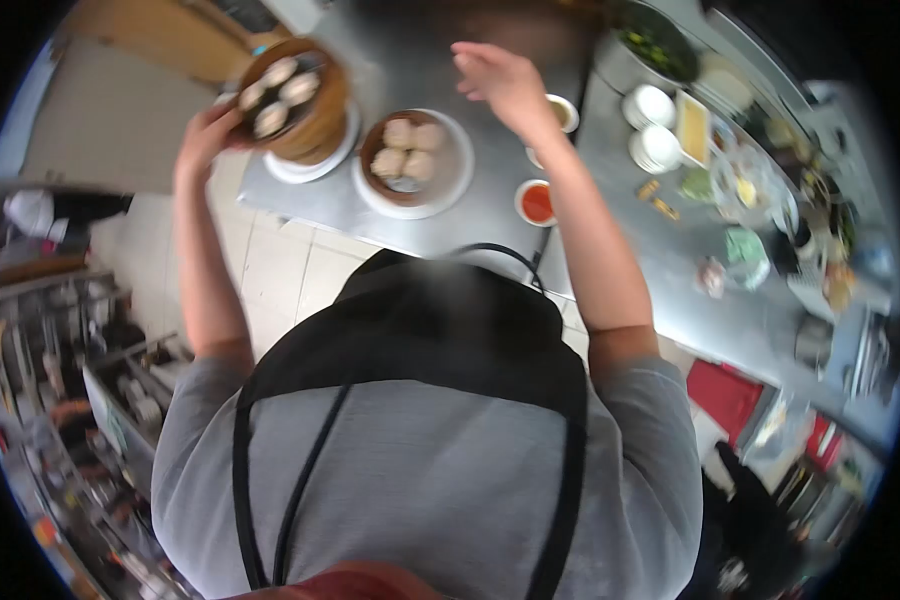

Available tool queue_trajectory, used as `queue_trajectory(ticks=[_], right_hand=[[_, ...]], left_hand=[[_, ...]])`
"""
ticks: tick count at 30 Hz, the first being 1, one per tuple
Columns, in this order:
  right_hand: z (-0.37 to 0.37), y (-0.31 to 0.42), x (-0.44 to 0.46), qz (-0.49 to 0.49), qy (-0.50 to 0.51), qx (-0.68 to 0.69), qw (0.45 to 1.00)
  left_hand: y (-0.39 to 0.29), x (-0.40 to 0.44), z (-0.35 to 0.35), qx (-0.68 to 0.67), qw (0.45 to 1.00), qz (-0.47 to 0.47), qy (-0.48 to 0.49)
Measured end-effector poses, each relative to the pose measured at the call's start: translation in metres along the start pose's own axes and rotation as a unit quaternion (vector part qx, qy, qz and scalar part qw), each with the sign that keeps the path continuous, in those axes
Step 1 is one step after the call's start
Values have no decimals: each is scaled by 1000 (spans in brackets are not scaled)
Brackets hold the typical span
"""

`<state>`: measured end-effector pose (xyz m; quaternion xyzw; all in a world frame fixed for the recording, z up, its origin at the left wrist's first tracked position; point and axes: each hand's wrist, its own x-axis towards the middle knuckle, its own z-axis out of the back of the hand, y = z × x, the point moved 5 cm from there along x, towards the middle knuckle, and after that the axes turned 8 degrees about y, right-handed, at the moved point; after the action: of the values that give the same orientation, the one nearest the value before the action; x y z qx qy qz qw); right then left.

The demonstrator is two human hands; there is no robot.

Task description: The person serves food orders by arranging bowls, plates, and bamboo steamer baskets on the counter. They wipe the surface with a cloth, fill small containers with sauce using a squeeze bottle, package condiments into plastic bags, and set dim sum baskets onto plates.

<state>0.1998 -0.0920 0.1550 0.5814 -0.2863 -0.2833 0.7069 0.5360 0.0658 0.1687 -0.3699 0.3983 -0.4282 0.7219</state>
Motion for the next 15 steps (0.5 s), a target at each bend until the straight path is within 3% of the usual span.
queue_trajectory(ticks=[4, 6, 7, 8, 10, 12, 13, 15], right_hand=[[56, -50, -54, -46, -68, -6, 997], [99, -86, -85, -93, -134, -82, 983], [114, -87, -107, -111, -201, -35, 973], [140, -103, -127, -117, -238, -80, 961], [195, -141, -173, -151, -334, -161, 916], [222, -129, -217, -190, -430, -356, 807], [232, -132, -232, -191, -434, -355, 806], [246, -145, -260, -227, -490, -364, 759]], left_hand=[[60, -35, 67, -65, 995, 25, -66], [102, -57, 113, -79, 991, 44, -99], [131, -71, 142, -78, 981, 27, -174], [146, -90, 160, -88, 974, 62, -201], [189, -132, 204, -104, 946, 101, -290], [207, -178, 223, -136, 900, 133, -392], [211, -200, 225, -166, 867, 114, -456], [228, -241, 237, -163, 830, 176, -504]])
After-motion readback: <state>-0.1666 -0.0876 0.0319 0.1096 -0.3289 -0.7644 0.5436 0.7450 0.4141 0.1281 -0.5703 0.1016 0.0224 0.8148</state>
